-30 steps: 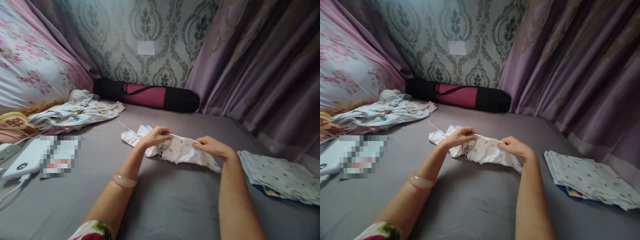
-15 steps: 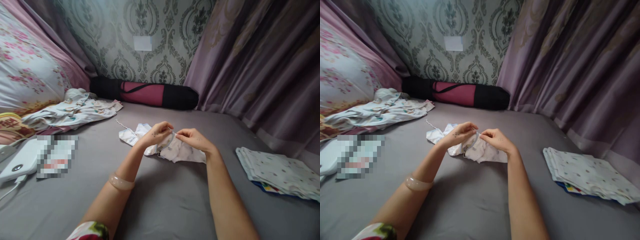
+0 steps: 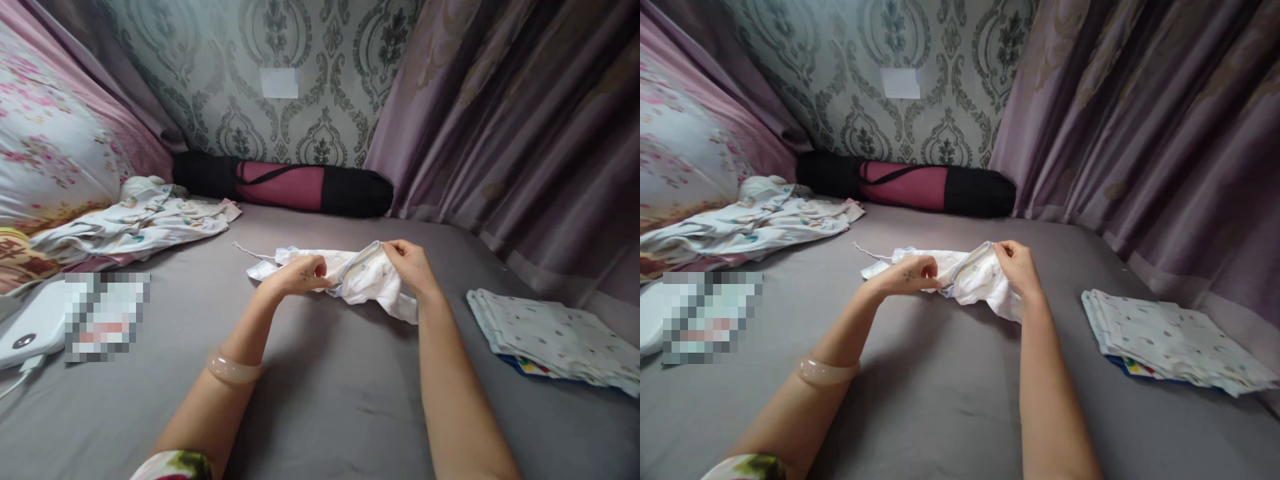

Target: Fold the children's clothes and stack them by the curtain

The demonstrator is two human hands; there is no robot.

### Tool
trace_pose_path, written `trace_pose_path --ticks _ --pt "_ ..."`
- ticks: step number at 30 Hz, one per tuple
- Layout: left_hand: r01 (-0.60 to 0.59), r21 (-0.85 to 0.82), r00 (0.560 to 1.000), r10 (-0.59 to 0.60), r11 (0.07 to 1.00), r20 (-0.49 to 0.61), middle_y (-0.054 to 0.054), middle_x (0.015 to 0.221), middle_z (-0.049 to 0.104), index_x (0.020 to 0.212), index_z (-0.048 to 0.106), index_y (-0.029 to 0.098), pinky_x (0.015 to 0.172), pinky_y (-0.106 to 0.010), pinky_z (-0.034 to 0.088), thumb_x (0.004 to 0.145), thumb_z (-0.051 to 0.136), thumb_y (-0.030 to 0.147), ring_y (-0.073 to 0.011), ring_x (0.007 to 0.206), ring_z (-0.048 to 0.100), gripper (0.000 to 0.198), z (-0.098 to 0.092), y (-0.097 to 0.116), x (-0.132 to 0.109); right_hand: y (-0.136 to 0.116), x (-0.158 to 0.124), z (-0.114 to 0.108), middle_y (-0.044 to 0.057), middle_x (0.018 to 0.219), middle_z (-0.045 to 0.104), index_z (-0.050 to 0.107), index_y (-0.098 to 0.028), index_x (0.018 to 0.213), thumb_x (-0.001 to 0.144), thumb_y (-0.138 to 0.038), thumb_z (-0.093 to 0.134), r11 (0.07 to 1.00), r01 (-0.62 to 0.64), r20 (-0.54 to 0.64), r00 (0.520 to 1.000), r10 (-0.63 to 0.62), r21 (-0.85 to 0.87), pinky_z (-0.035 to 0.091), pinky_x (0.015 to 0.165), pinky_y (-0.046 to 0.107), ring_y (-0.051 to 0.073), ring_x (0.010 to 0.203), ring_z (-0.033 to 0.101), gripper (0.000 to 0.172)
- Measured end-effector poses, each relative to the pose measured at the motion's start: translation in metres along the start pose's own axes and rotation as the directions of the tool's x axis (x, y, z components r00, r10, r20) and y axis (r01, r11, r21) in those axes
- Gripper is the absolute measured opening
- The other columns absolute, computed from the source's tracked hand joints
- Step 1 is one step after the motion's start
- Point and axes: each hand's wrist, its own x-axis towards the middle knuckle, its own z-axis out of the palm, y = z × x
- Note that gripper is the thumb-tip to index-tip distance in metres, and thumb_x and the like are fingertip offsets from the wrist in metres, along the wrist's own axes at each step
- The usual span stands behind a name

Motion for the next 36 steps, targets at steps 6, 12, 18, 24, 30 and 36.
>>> trace_pose_path --ticks 6,12,18,24,30,36 --pt "0.002 0.196 0.999 0.008 0.981 -0.050 -0.009 0.099 0.060 0.095 0.051 0.018 0.078 -0.034 0.042 0.073 0.067 0.033 -0.0259 0.091 0.057 0.031 0.037 -0.009 0.009 0.000 0.001 -0.007 0.005 0.072 0.069 0.067 -0.017 0.075 0.066 -0.054 0.069 0.996 -0.057 -0.071 0.996 0.061 0.067 0.045 0.059 0.029 0.019 0.065 0.061 0.039" --pt "-0.019 0.406 0.991 0.070 0.914 -0.110 -0.014 0.105 0.058 0.098 0.047 0.016 0.086 -0.037 0.042 0.070 0.047 0.006 -0.0272 0.101 0.053 0.030 0.053 -0.015 0.012 -0.001 0.000 -0.008 0.005 0.071 0.068 0.067 -0.017 0.075 0.066 -0.055 0.069 0.996 -0.053 -0.064 0.996 0.057 0.069 0.045 0.060 0.029 0.019 0.066 0.060 0.039" --pt "-0.001 0.375 0.973 0.087 0.927 -0.213 -0.014 0.103 0.059 0.096 0.049 0.016 0.087 -0.039 0.043 0.073 0.046 0.008 -0.0269 0.100 0.054 0.024 0.055 -0.023 0.014 -0.001 0.000 -0.008 0.005 0.070 0.068 0.067 -0.017 0.075 0.066 -0.053 0.070 0.995 -0.055 -0.061 0.996 0.060 0.077 0.046 0.058 0.028 0.018 0.064 0.060 0.038" --pt "-0.023 0.169 0.959 0.070 0.985 -0.274 -0.008 0.090 0.063 0.086 0.057 0.018 0.081 -0.034 0.046 0.070 0.048 0.010 -0.0222 0.088 0.058 0.019 0.047 -0.033 0.017 -0.003 -0.001 -0.010 0.005 0.071 0.069 0.068 -0.016 0.075 0.066 -0.054 0.070 0.998 -0.037 -0.051 0.998 0.040 0.059 0.046 0.060 0.029 0.018 0.065 0.060 0.039" --pt "0.059 -0.161 0.936 -0.110 0.985 -0.335 0.001 0.069 0.056 0.070 0.058 0.016 0.064 -0.026 0.040 0.069 0.051 0.023 -0.0155 0.069 0.052 0.010 0.016 -0.023 0.012 -0.005 -0.002 -0.013 0.004 0.072 0.069 0.068 -0.017 0.076 0.067 -0.053 0.070 0.997 -0.044 -0.011 0.999 0.045 0.061 0.045 0.060 0.028 0.017 0.064 0.060 0.038" --pt "-0.001 -0.336 0.905 -0.142 0.942 -0.400 0.003 0.062 0.048 0.070 0.058 0.016 0.054 -0.022 0.031 0.072 0.044 0.023 -0.0119 0.061 0.043 0.016 -0.005 -0.010 0.002 -0.010 -0.005 -0.014 0.003 0.070 0.068 0.068 -0.017 0.076 0.065 -0.054 0.071 0.996 -0.078 0.056 0.996 0.075 0.050 0.043 0.056 0.027 0.016 0.063 0.058 0.039"
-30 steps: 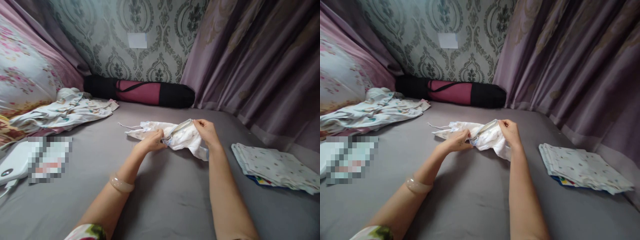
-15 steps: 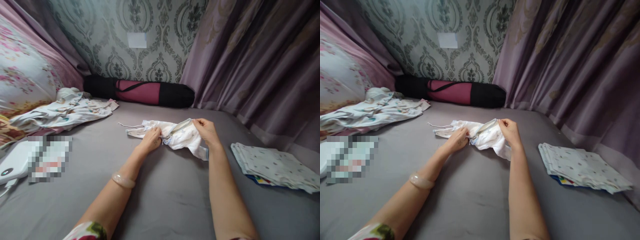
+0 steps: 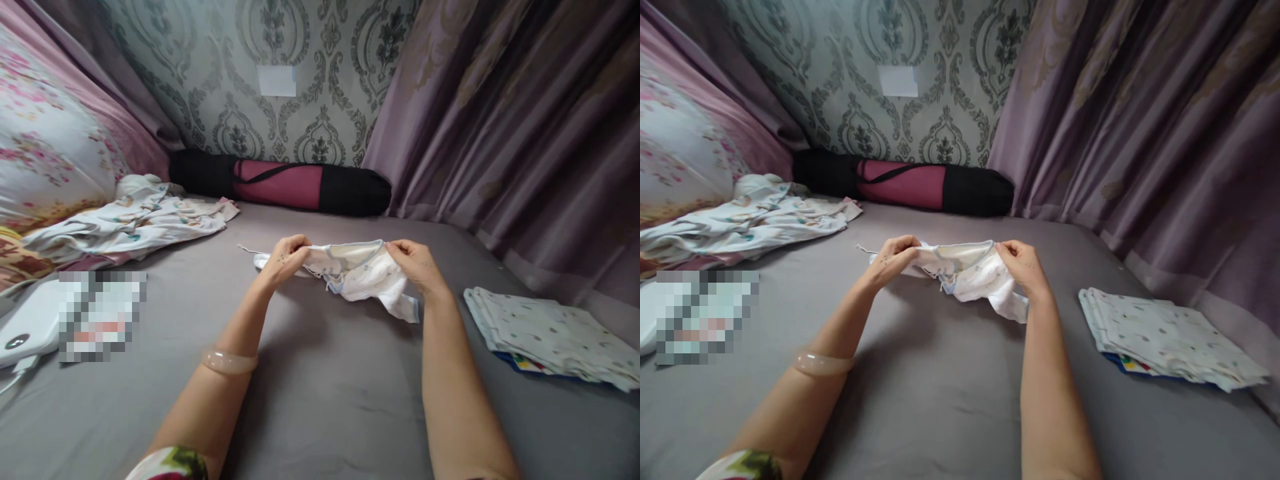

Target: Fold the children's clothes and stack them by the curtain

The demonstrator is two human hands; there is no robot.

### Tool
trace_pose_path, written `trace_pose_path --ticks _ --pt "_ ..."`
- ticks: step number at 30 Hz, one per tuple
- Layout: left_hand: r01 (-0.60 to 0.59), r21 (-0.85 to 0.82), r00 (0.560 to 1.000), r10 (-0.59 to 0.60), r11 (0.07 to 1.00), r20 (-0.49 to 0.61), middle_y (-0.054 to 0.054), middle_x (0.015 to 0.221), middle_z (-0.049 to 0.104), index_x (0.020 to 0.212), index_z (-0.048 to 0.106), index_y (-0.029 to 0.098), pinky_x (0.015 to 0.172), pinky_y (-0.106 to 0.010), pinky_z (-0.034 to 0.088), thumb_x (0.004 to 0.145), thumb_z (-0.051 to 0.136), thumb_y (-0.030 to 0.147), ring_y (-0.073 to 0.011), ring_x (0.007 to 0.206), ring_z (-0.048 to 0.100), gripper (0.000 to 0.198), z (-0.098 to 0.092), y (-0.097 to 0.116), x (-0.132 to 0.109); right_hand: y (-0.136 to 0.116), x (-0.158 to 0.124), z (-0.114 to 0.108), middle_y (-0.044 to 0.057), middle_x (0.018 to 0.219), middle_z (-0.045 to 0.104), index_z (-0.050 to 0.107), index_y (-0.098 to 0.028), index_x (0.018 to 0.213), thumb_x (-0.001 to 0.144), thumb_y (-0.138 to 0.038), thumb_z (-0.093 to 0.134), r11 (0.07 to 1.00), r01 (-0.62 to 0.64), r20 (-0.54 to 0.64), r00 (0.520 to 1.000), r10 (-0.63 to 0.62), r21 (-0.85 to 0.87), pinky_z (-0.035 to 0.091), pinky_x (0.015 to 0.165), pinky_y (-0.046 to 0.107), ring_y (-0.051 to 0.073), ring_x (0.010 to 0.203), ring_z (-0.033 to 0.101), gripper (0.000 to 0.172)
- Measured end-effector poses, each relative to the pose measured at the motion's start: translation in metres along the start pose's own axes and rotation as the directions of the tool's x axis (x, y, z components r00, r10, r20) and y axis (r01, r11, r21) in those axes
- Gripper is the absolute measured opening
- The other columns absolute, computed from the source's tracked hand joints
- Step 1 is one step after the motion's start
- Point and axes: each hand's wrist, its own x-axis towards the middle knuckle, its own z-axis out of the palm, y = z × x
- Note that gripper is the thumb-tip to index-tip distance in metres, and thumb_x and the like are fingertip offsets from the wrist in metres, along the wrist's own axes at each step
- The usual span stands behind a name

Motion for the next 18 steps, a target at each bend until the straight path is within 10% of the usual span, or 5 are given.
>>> trace_pose_path --ticks 18 --pt "-0.084 0.082 0.993 0.091 0.993 -0.078 -0.003 0.078 0.061 0.080 0.073 0.020 0.065 -0.026 0.041 0.080 0.063 0.051 -0.0153 0.072 0.054 0.032 -0.002 -0.006 0.000 0.000 -0.003 -0.002 0.004 0.075 0.069 0.070 -0.017 0.079 0.068 -0.058 0.069 0.997 -0.008 0.211 0.977 0.025 -0.079 0.045 0.059 0.027 0.017 0.068 0.060 0.042"
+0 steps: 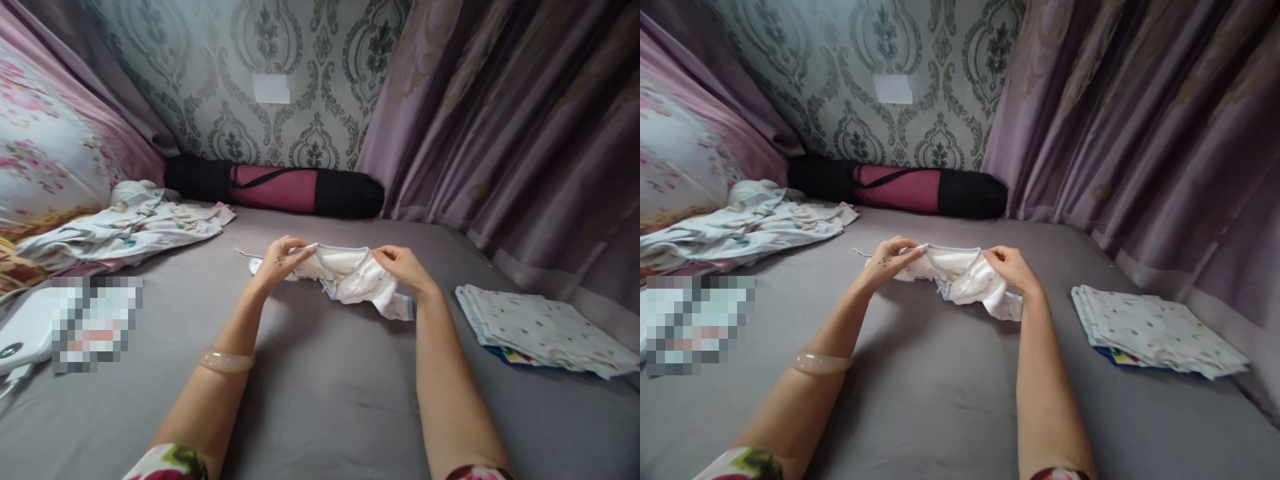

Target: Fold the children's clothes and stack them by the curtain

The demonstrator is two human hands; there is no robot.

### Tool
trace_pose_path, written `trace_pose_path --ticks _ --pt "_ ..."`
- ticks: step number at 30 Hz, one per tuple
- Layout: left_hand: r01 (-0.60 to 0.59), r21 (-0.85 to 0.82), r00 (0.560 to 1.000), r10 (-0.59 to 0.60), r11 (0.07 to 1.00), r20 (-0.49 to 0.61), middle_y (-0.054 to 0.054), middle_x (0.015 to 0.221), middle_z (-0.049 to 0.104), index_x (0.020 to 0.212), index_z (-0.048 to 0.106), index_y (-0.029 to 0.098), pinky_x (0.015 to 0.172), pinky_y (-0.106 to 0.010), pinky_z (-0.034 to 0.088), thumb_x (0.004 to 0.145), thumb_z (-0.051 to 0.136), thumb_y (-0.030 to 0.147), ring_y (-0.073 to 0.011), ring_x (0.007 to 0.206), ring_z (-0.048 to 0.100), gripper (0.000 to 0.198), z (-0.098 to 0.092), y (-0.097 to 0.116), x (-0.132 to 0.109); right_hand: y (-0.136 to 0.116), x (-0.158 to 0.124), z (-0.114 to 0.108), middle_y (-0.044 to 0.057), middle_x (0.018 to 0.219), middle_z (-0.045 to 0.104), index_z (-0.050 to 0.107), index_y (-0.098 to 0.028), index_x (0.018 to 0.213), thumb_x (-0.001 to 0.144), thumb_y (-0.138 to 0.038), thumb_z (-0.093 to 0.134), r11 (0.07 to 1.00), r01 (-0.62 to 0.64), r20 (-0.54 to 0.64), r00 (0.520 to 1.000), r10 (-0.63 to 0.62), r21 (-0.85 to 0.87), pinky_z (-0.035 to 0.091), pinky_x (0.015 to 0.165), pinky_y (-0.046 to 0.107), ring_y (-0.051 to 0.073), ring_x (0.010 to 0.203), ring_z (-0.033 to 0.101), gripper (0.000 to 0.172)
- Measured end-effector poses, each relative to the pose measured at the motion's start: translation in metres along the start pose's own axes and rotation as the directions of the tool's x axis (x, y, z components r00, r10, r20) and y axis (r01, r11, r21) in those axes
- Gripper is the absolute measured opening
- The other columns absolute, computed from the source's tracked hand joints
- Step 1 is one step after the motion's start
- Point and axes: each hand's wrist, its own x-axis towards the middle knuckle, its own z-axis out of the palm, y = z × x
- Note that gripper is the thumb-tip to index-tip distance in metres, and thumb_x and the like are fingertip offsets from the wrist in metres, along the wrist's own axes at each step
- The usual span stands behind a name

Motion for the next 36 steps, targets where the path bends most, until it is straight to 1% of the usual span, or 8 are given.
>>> trace_pose_path --ticks 4,6,13,22,28,32,34,36 --pt "-0.007 -0.017 0.999 0.007 1.000 -0.045 -0.003 0.079 0.063 0.080 0.072 0.019 0.067 -0.026 0.042 0.079 0.064 0.050 -0.0160 0.075 0.056 0.032 -0.010 0.006 0.001 -0.007 -0.006 -0.003 0.005 0.085 0.071 0.071 -0.017 0.087 0.069 -0.055 0.071 0.999 0.040 0.144 0.989 -0.034 -0.035 0.047 0.066 0.027 0.018 0.074 0.062 0.041" --pt "-0.028 0.003 0.998 0.028 1.000 -0.060 -0.003 0.080 0.064 0.081 0.072 0.019 0.067 -0.026 0.043 0.080 0.063 0.050 -0.0164 0.076 0.057 0.032 -0.019 0.009 0.003 -0.012 -0.008 -0.004 0.005 0.086 0.071 0.070 -0.017 0.087 0.069 -0.054 0.071 0.997 0.063 0.162 0.985 -0.054 -0.048 0.047 0.066 0.027 0.017 0.074 0.062 0.042" --pt "-0.163 0.178 0.980 0.179 0.970 -0.080 -0.004 0.078 0.065 0.081 0.072 0.018 0.065 -0.027 0.044 0.079 0.062 0.050 -0.0166 0.073 0.057 0.034 -0.056 0.030 0.018 -0.044 -0.004 -0.003 0.003 0.073 0.067 0.069 -0.016 0.078 0.070 -0.062 0.065 0.972 0.188 0.115 0.978 -0.172 -0.141 0.043 0.059 0.027 0.015 0.064 0.057 0.046" --pt "-0.340 0.375 0.919 0.388 0.863 -0.061 -0.004 0.083 0.065 0.086 0.071 0.018 0.074 -0.029 0.046 0.081 0.059 0.043 -0.0168 0.077 0.057 0.028 -0.104 0.081 0.022 -0.094 0.002 -0.024 0.005 0.083 0.071 0.072 -0.018 0.089 0.081 -0.062 0.058 0.843 0.435 0.097 0.899 -0.427 -0.317 0.045 0.062 0.029 0.019 0.074 0.061 0.047" --pt "-0.395 0.377 0.857 0.484 0.838 -0.179 -0.003 0.081 0.063 0.082 0.071 0.018 0.076 -0.030 0.045 0.080 0.061 0.038 -0.0162 0.078 0.057 0.022 -0.118 0.097 0.030 -0.125 0.005 -0.033 0.006 0.088 0.072 0.072 -0.019 0.095 0.081 -0.061 0.060 0.798 0.497 0.008 0.850 -0.526 -0.340 0.048 0.066 0.031 0.021 0.077 0.064 0.046" --pt "-0.307 0.343 0.923 0.366 0.888 -0.122 0.000 0.066 0.059 0.075 0.069 0.018 0.065 -0.027 0.043 0.076 0.066 0.038 -0.0140 0.066 0.053 0.020 -0.118 0.093 0.035 -0.132 0.004 -0.032 0.005 0.077 0.071 0.073 -0.019 0.086 0.081 -0.059 0.061 0.732 0.474 0.046 0.852 -0.521 -0.489 0.046 0.065 0.032 0.020 0.072 0.063 0.042" --pt "-0.279 0.336 0.920 0.350 0.900 -0.174 0.001 0.063 0.057 0.074 0.068 0.018 0.061 -0.027 0.041 0.076 0.066 0.038 -0.0134 0.064 0.051 0.021 -0.117 0.092 0.037 -0.134 0.003 -0.031 0.005 0.080 0.071 0.072 -0.020 0.087 0.085 -0.057 0.058 0.682 0.481 -0.004 0.816 -0.578 -0.551 0.046 0.067 0.033 0.021 0.074 0.063 0.040" --pt "-0.302 0.345 0.863 0.409 0.889 -0.297 0.000 0.069 0.058 0.078 0.066 0.018 0.064 -0.027 0.042 0.079 0.064 0.039 -0.0142 0.069 0.051 0.020 -0.114 0.094 0.038 -0.134 0.002 -0.029 0.007 0.089 0.071 0.070 -0.021 0.093 0.090 -0.056 0.051 0.635 0.468 -0.135 0.731 -0.669 -0.615 0.046 0.072 0.034 0.023 0.082 0.063 0.041"
